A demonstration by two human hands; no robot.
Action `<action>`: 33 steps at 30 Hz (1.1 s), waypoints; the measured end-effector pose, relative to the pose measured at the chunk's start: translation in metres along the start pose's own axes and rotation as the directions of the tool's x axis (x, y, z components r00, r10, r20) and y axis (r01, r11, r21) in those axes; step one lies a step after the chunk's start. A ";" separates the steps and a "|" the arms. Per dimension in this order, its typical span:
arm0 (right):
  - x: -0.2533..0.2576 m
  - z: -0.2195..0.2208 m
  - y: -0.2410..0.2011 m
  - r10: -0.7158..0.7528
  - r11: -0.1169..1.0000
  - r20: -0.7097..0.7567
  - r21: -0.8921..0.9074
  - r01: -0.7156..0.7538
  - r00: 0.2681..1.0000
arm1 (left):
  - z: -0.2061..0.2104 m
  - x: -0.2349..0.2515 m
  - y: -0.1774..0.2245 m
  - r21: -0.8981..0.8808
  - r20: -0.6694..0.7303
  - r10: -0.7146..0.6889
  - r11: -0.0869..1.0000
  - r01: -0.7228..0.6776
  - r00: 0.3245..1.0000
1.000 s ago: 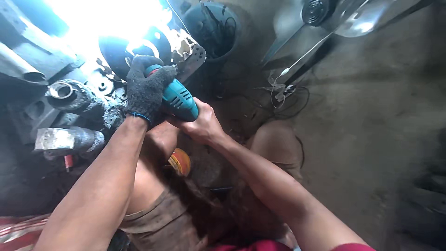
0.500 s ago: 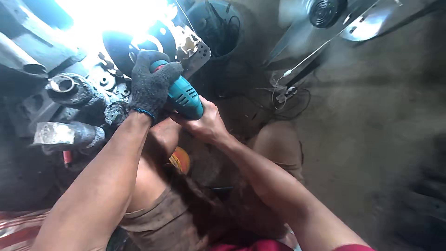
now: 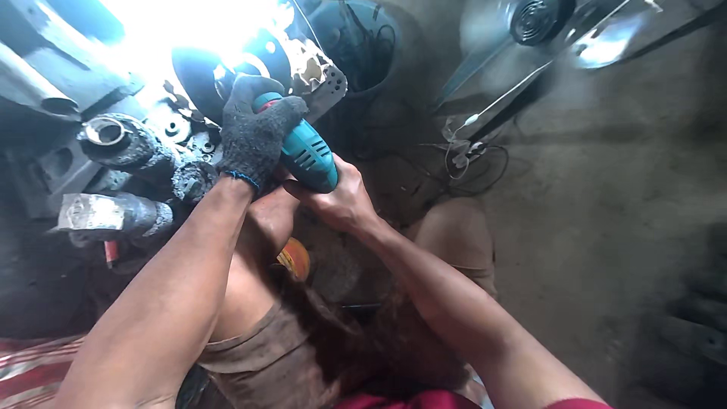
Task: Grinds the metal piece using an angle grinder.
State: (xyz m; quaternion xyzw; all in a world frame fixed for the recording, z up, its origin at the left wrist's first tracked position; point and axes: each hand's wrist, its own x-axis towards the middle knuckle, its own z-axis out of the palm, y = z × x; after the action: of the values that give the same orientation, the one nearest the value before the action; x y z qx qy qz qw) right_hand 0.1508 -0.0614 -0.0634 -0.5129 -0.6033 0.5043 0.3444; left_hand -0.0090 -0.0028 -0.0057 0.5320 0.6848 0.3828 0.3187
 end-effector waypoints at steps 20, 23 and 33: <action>-0.001 -0.003 0.001 0.010 1.000 -0.014 0.017 -0.010 1.000 | 0.005 0.005 -0.002 0.037 0.015 0.029 0.999 -0.029 0.999; -0.001 -0.004 0.004 0.001 1.000 -0.023 0.015 -0.001 1.000 | 0.015 0.029 -0.043 -0.054 -0.020 0.154 0.986 -0.155 0.988; 0.001 -0.003 0.003 -0.020 0.999 -0.014 0.030 0.020 1.000 | 0.007 0.011 -0.013 -0.003 -0.017 0.053 0.999 -0.053 0.998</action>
State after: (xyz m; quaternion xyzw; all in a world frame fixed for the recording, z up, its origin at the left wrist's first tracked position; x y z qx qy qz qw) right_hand 0.1543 -0.0602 -0.0658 -0.5049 -0.5983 0.5065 0.3613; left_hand -0.0119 0.0076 -0.0213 0.5463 0.6723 0.3967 0.3037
